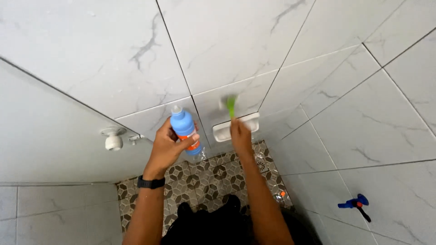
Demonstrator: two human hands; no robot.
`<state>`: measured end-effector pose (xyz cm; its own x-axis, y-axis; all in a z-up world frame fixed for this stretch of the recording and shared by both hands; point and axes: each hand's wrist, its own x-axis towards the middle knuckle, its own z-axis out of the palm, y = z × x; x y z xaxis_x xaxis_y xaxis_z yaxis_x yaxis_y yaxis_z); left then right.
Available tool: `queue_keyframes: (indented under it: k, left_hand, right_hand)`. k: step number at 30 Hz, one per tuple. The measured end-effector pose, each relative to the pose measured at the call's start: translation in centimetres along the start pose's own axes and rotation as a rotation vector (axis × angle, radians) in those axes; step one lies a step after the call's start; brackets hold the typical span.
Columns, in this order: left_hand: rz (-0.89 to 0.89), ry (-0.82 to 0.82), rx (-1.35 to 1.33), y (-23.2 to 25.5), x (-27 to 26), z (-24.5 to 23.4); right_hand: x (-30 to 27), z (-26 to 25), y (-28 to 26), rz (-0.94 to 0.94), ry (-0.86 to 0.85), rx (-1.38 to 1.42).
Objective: The recorder is cleaning the bathroom wall and soap dish using a brush and a cleaning solution.
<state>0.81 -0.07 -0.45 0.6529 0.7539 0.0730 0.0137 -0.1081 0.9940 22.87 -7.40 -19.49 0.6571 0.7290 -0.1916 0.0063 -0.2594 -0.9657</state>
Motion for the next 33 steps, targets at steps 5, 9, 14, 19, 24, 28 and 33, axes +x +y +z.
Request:
queue_keyframes:
  k: [5,9,14,19,24,28,33]
  left_hand:
    - [-0.075,0.021,-0.003,0.2,0.0,1.1]
    - [-0.097,0.011,0.034,0.9,1.2,2.2]
    - [-0.106,-0.015,-0.065,0.8,1.1,3.1]
    - [-0.137,0.013,-0.02,1.2,0.5,2.8]
    - [-0.106,0.05,-0.045,-1.0,0.5,3.0]
    - [-0.12,0.075,-0.154,-1.3,0.8,3.9]
    - [-0.131,0.152,-0.074,-0.8,0.4,4.4]
  right_hand:
    - [-3.0,0.3,7.4,0.073,0.005,-0.061]
    - [-0.7,-2.1,-4.3,-0.14,0.003,0.059]
    - [-0.5,-3.6,-10.0,-0.325,-0.002,0.204]
    - [0.2,-1.4,3.3,0.105,-0.021,0.035]
    - [0.0,-3.3,3.2,0.144,0.134,-0.132]
    - [-0.3,-7.2,-10.3,-0.081,0.14,-0.037]
    - [2.5,-6.8,-8.0,-0.232,0.096,0.056]
